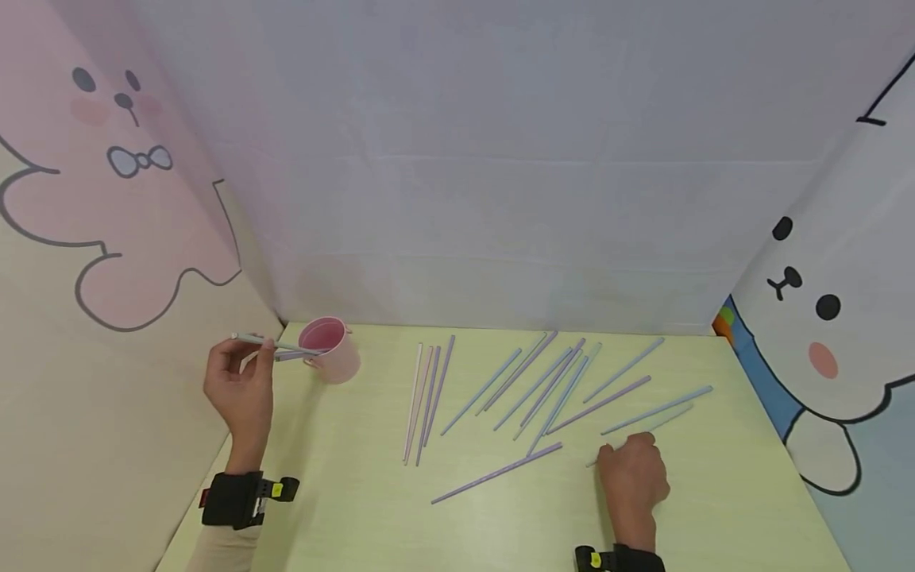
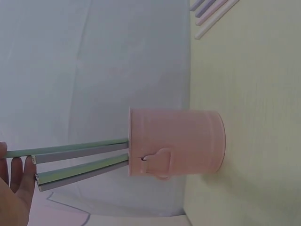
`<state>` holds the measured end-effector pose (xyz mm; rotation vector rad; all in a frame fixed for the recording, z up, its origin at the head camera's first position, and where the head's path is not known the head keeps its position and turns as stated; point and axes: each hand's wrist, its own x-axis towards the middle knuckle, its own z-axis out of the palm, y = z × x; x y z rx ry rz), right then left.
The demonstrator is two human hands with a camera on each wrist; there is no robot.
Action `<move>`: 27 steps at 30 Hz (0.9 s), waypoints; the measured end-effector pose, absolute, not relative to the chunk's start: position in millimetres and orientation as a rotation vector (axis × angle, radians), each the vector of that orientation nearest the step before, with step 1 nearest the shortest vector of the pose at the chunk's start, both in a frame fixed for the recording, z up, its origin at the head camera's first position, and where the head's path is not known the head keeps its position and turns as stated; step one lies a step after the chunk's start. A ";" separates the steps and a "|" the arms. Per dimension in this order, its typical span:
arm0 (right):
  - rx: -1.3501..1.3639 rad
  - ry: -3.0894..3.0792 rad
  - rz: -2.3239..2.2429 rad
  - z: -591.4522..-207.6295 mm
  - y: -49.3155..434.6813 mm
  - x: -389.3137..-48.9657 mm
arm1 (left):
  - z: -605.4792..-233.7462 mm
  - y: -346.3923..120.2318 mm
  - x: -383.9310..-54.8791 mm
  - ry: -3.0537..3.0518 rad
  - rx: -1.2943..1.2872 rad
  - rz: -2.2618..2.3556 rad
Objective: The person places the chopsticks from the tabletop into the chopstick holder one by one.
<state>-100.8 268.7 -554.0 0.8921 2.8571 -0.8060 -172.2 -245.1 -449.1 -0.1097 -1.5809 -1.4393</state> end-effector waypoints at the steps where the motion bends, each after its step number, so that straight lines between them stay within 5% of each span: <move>1: 0.907 2.849 -0.801 -553.8 270.6 -100.7 | -449.5 -244.9 -172.1 -1.587 -0.106 -1.432; 27: 1.078 2.703 -0.644 -552.5 313.0 -103.8 | -455.6 -242.3 -165.3 -1.706 -0.003 -1.237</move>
